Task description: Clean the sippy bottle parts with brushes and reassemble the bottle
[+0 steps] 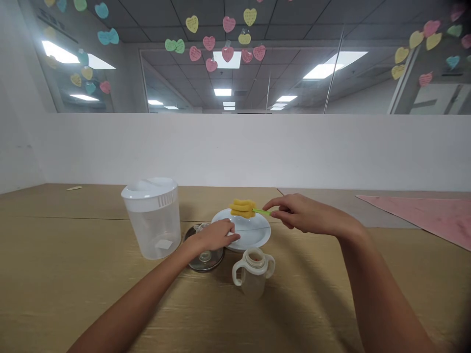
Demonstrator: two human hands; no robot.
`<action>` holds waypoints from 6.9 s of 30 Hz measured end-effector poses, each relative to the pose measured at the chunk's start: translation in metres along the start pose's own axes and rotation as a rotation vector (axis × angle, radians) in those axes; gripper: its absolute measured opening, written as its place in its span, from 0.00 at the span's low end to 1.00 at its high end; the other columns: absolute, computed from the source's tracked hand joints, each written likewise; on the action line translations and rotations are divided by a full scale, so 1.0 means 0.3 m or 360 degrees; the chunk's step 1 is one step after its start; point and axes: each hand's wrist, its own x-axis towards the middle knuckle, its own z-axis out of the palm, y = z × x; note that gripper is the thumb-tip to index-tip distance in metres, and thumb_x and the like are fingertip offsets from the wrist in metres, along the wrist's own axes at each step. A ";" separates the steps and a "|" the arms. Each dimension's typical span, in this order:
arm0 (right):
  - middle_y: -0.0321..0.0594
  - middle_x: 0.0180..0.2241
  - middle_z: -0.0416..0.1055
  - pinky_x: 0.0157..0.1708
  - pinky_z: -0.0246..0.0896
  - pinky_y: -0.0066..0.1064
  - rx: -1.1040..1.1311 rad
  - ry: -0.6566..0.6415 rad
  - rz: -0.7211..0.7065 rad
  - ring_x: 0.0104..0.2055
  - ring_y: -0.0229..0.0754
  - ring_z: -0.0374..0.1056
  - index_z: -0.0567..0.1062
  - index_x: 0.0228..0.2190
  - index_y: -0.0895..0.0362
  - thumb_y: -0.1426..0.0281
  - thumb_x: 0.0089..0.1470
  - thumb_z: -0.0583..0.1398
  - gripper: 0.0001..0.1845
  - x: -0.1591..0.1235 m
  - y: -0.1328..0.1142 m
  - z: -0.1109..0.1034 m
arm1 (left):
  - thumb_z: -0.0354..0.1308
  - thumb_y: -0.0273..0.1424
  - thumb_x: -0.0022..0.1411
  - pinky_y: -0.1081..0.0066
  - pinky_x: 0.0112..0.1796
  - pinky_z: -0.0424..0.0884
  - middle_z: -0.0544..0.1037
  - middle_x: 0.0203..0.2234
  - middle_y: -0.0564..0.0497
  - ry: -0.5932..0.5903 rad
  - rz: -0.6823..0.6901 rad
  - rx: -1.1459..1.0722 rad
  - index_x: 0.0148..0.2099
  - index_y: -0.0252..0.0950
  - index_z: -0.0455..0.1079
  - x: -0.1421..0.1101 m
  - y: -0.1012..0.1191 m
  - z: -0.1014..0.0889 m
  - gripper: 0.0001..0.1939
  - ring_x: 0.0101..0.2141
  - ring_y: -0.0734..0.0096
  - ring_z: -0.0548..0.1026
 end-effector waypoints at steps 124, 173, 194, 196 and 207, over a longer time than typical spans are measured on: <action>0.32 0.16 0.63 0.19 0.49 0.27 -0.0366 0.0165 -0.0103 0.17 0.33 0.57 0.71 0.46 0.53 0.68 0.54 0.51 0.18 0.031 0.058 -0.012 | 0.63 0.39 0.42 0.74 0.31 0.66 0.77 0.34 0.49 -0.0762 -0.0538 0.0438 0.40 0.37 0.70 -0.078 -0.024 -0.083 0.21 0.32 0.66 0.74; 0.36 0.19 0.69 0.21 0.52 0.30 -0.0372 0.0219 -0.0091 0.18 0.35 0.60 0.73 0.44 0.52 0.69 0.53 0.52 0.17 0.041 0.090 -0.009 | 0.46 0.39 0.62 0.70 0.45 0.63 0.74 0.42 0.47 -0.0146 0.0024 0.0386 0.46 0.37 0.69 0.038 0.082 -0.035 0.17 0.44 0.66 0.70; 0.35 0.18 0.67 0.23 0.53 0.30 -0.0499 0.0172 -0.0090 0.18 0.35 0.61 0.73 0.43 0.48 0.67 0.54 0.53 0.16 0.078 0.118 -0.003 | 0.57 0.29 0.53 0.70 0.43 0.66 0.75 0.41 0.47 -0.0311 -0.0069 0.0348 0.41 0.36 0.71 0.170 0.015 0.064 0.12 0.41 0.65 0.71; 0.34 0.18 0.67 0.22 0.53 0.29 -0.0505 0.0158 -0.0091 0.18 0.35 0.61 0.72 0.44 0.48 0.67 0.54 0.52 0.16 0.078 0.118 -0.004 | 0.58 0.28 0.52 0.66 0.46 0.64 0.71 0.45 0.44 -0.0183 -0.0090 0.0414 0.44 0.34 0.70 0.168 0.011 0.068 0.15 0.46 0.60 0.68; 0.33 0.19 0.67 0.20 0.53 0.27 -0.0514 0.0183 -0.0170 0.18 0.34 0.61 0.73 0.42 0.49 0.67 0.53 0.52 0.16 0.080 0.123 -0.004 | 0.58 0.31 0.53 0.71 0.45 0.65 0.73 0.45 0.49 -0.0304 -0.0132 0.0332 0.51 0.36 0.65 0.184 -0.024 0.104 0.21 0.45 0.67 0.70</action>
